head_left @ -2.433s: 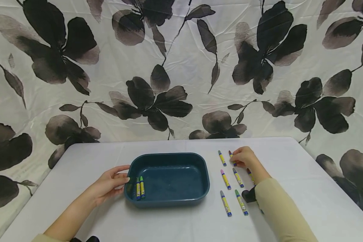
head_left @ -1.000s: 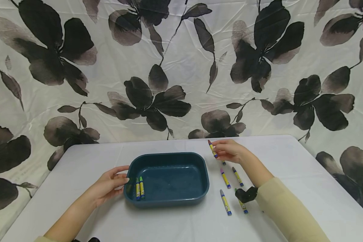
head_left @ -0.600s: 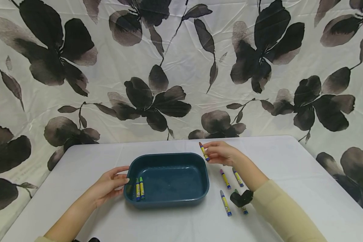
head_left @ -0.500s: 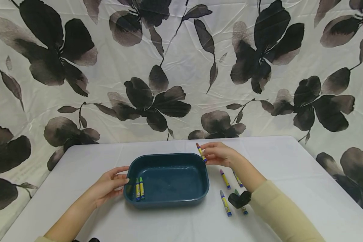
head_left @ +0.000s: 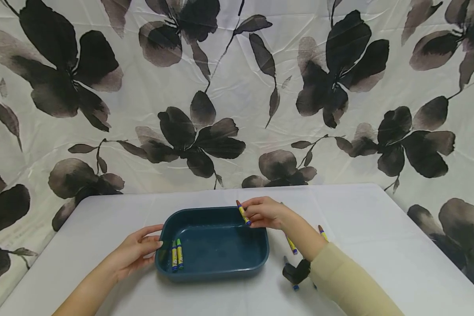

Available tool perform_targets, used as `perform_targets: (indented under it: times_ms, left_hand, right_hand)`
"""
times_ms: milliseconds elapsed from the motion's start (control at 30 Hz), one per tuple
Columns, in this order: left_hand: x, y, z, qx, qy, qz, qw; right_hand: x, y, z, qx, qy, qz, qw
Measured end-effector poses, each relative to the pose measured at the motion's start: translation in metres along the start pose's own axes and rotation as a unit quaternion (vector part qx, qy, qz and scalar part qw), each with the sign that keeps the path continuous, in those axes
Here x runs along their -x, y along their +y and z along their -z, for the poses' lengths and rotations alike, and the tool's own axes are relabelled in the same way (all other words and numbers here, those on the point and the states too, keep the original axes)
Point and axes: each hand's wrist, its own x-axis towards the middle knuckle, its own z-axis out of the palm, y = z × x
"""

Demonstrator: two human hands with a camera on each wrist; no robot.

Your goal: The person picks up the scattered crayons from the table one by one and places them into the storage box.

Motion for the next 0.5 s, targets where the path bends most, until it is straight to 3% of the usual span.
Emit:
perform_targets:
  times_ms: [500]
  left_hand:
    - [0.001,0.002,-0.001,0.005,0.003,0.002,1.0000]
  right_hand:
    - [-0.006,0.005,-0.042,0.009,-0.003,-0.033,0.999]
